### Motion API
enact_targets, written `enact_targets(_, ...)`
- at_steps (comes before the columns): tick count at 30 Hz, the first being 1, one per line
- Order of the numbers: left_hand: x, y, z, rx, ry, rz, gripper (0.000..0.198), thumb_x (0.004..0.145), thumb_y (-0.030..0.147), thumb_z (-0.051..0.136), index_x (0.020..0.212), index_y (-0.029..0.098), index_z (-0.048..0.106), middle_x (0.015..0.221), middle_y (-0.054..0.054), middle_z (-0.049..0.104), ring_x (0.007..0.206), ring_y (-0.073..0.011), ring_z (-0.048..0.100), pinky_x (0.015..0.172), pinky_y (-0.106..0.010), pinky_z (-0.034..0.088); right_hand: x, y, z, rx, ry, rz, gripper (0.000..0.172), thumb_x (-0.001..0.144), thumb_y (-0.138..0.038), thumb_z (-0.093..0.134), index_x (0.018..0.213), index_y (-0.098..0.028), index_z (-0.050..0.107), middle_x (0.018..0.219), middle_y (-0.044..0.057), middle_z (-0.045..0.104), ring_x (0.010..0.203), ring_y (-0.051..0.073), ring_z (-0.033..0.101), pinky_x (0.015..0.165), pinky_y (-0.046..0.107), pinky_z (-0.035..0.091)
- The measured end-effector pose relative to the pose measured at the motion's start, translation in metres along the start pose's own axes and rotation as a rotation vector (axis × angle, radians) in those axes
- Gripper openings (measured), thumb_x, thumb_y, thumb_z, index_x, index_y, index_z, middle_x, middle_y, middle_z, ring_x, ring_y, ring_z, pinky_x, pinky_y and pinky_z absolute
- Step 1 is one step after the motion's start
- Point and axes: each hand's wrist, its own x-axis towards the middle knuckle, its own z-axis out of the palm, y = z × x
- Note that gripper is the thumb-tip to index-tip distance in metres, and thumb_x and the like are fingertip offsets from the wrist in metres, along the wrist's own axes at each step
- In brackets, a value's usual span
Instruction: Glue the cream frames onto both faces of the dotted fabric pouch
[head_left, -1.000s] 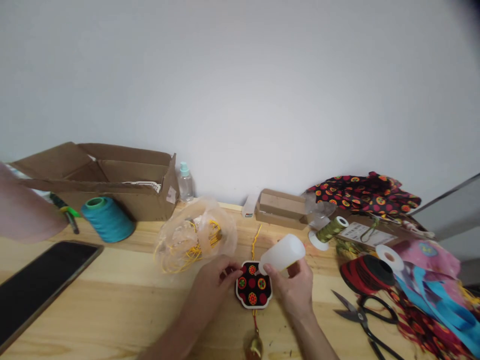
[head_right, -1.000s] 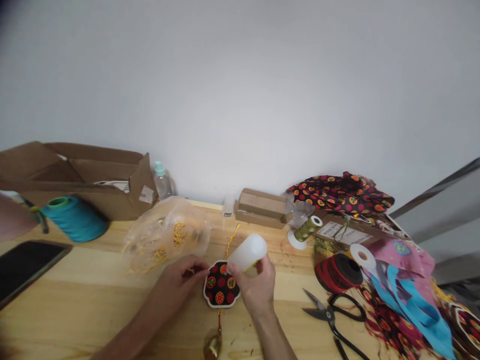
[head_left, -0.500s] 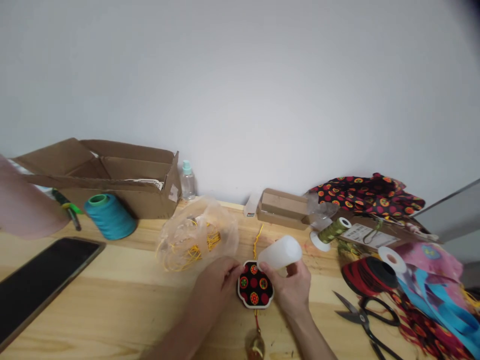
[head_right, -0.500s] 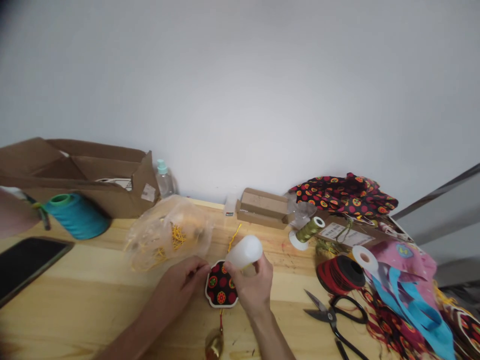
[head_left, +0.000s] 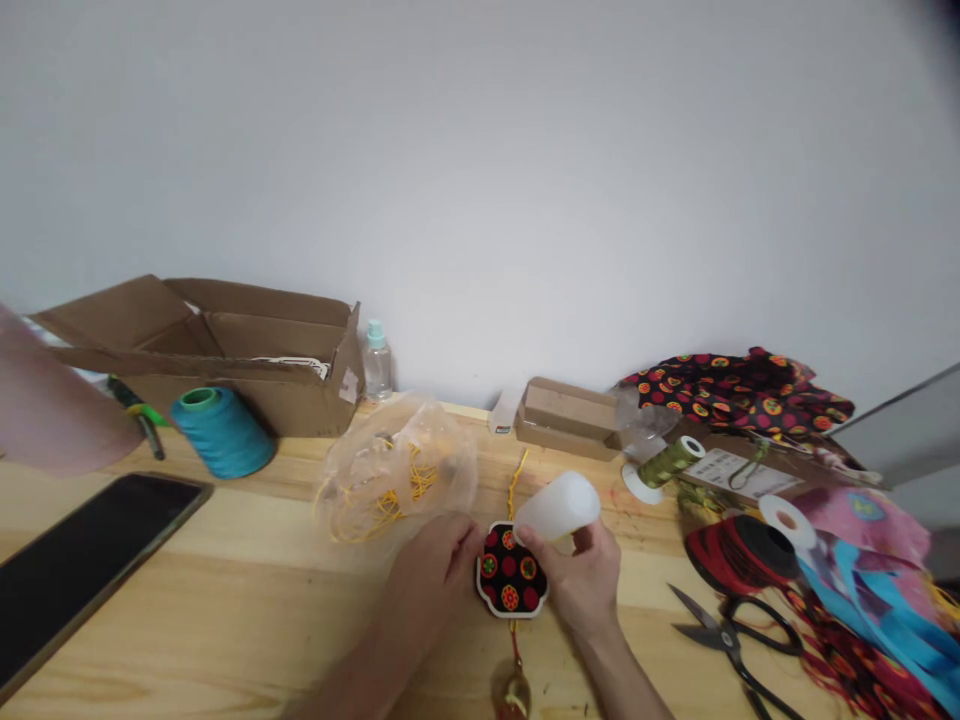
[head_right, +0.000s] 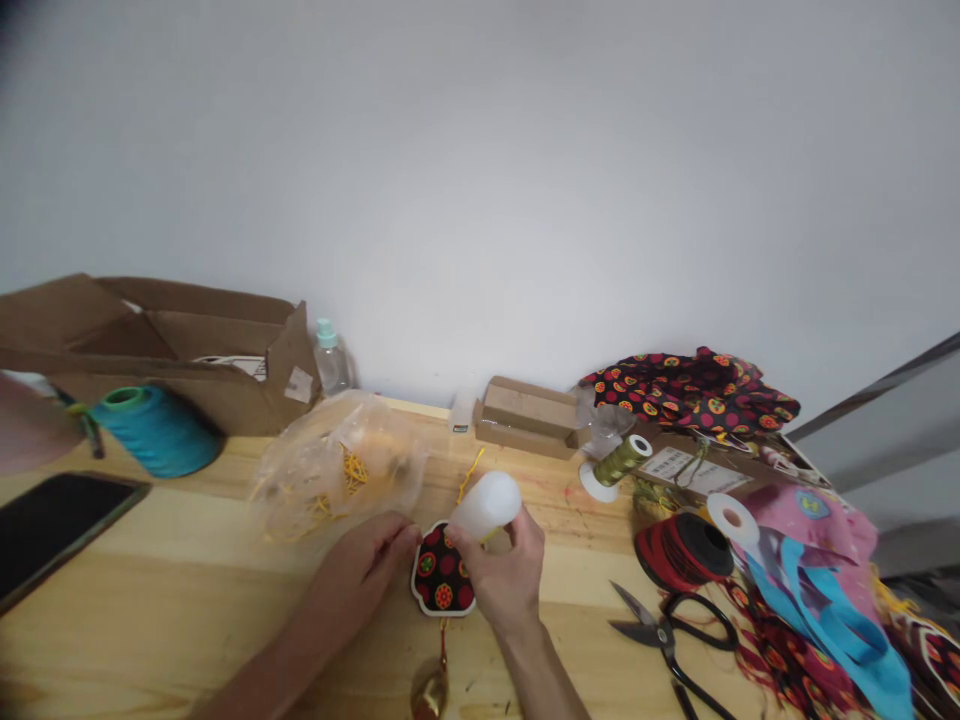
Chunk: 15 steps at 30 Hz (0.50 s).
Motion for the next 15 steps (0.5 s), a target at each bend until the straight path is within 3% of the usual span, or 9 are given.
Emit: enact_targets(15, -0.0004, 0.0, -0.0009, 0.018, 0.007, 0.029, 0.031, 0.087, 0.033, 0.031, 0.065, 0.019, 0.048, 0.07, -0.003, 0.056, 0.069, -0.0177, 0.051, 0.064, -0.029, 0.035, 0.0015, -0.0019, 0.0022, 0.011, 0.029, -0.005, 0.029, 0.053, -0.031, 0.073, 0.073, -0.014, 0.062, 0.066, 0.003, 0.066, 0.061, 0.019, 0.06, 0.055, 0.029, 0.05)
